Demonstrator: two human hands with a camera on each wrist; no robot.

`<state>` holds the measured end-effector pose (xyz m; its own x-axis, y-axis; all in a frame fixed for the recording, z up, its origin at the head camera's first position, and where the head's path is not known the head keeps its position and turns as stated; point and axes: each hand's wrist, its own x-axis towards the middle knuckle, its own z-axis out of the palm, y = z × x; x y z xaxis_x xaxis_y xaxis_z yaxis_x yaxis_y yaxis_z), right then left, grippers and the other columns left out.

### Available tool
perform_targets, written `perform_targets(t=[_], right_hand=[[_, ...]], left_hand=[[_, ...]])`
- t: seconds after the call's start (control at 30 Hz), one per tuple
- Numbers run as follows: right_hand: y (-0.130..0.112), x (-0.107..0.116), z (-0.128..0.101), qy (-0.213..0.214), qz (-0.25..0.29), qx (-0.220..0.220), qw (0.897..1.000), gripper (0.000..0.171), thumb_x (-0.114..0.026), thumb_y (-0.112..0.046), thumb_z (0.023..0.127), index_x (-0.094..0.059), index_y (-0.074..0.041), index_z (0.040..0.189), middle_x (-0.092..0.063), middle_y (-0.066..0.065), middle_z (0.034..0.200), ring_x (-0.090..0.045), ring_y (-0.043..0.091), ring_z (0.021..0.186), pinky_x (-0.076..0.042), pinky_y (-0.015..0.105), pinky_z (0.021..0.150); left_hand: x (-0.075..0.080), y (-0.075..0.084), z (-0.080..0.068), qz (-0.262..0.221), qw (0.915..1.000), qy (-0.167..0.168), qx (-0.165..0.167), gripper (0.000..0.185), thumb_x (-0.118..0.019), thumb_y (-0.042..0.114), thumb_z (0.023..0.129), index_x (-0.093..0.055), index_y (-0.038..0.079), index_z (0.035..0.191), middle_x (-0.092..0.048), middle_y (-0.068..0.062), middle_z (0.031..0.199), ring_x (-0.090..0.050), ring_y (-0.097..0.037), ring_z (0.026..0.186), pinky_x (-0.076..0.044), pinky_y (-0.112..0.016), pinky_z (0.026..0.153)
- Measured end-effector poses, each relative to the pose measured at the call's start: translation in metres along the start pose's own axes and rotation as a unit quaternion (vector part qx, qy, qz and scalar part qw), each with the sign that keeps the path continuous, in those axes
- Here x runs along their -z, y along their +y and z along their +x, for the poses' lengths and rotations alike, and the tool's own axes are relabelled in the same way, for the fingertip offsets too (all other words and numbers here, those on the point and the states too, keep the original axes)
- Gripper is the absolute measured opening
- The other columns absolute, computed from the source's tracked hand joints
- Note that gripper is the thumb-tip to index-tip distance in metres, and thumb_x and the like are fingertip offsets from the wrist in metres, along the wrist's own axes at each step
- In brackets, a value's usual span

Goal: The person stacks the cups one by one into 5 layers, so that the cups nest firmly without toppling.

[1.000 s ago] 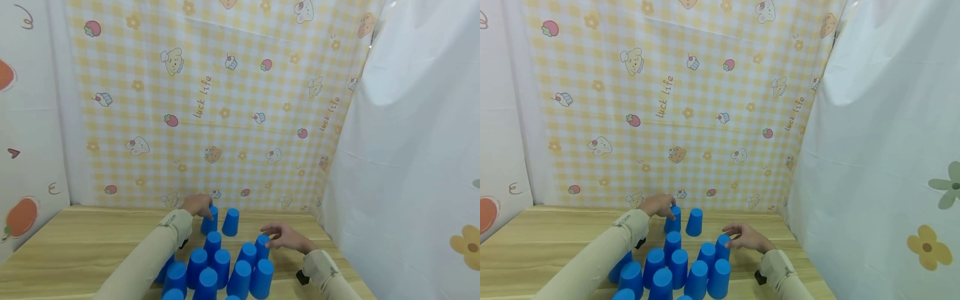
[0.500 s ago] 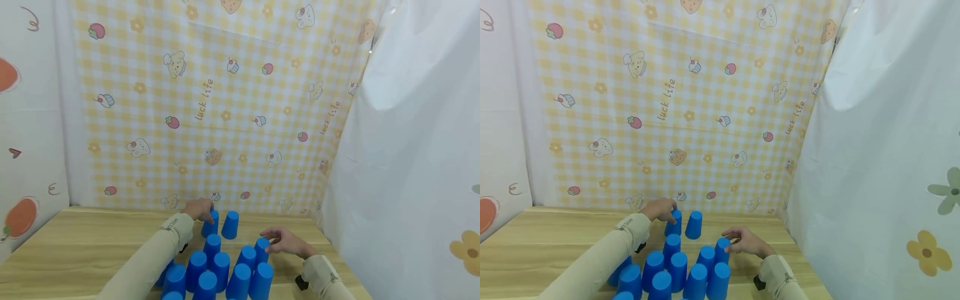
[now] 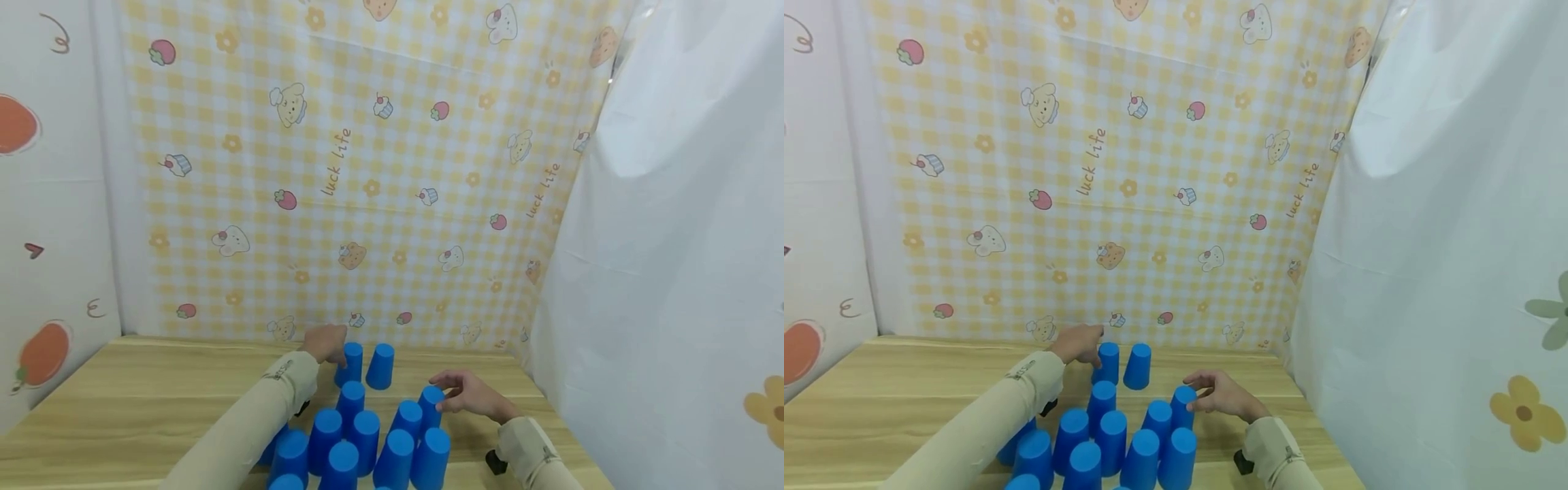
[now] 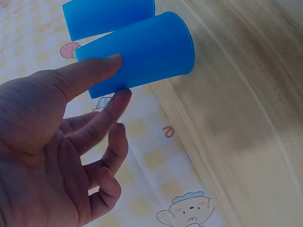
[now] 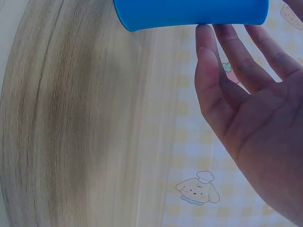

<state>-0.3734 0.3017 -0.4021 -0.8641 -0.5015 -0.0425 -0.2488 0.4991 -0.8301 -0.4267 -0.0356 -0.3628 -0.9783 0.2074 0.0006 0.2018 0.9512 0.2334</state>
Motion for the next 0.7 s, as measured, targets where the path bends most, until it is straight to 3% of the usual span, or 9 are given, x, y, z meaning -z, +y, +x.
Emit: perform_targets(t=[0.23, 0.47, 0.7], right_hand=[[0.000, -0.003, 0.002, 0.000, 0.002, 0.000, 1.000, 0.051, -0.076, -0.017, 0.088, -0.058, 0.003, 0.131, -0.066, 0.015, 0.122, -0.067, 0.029, 0.101, -0.057, 0.048, 0.079], [0.002, -0.002, 0.003, -0.003, 0.000, 0.005, 1.000, 0.052, -0.076, -0.017, 0.088, -0.057, 0.003, 0.132, -0.065, 0.015, 0.123, -0.067, 0.029, 0.101, -0.057, 0.046, 0.077], [0.001, 0.000, 0.003, -0.005, 0.004, 0.003, 1.000, 0.051, -0.076, -0.019, 0.087, -0.059, -0.001, 0.131, -0.065, 0.016, 0.123, -0.067, 0.029, 0.102, -0.057, 0.046, 0.076]], left_hand=[[-0.005, -0.009, 0.001, -0.041, 0.9991, 0.000, 0.005, 0.045, -0.086, 0.018, 0.076, -0.065, 0.006, 0.114, -0.067, -0.009, 0.109, -0.063, -0.027, 0.097, -0.054, -0.042, 0.079], [0.007, -0.021, -0.008, -0.119, 0.9921, -0.037, 0.017, 0.042, -0.079, 0.021, 0.084, -0.062, 0.005, 0.119, -0.066, -0.012, 0.105, -0.064, -0.025, 0.080, -0.055, -0.042, 0.071], [0.025, -0.038, -0.024, -0.179, 0.9812, -0.066, -0.028, 0.045, -0.073, 0.023, 0.089, -0.060, 0.000, 0.126, -0.065, -0.016, 0.117, -0.066, -0.029, 0.090, -0.053, -0.052, 0.083]])
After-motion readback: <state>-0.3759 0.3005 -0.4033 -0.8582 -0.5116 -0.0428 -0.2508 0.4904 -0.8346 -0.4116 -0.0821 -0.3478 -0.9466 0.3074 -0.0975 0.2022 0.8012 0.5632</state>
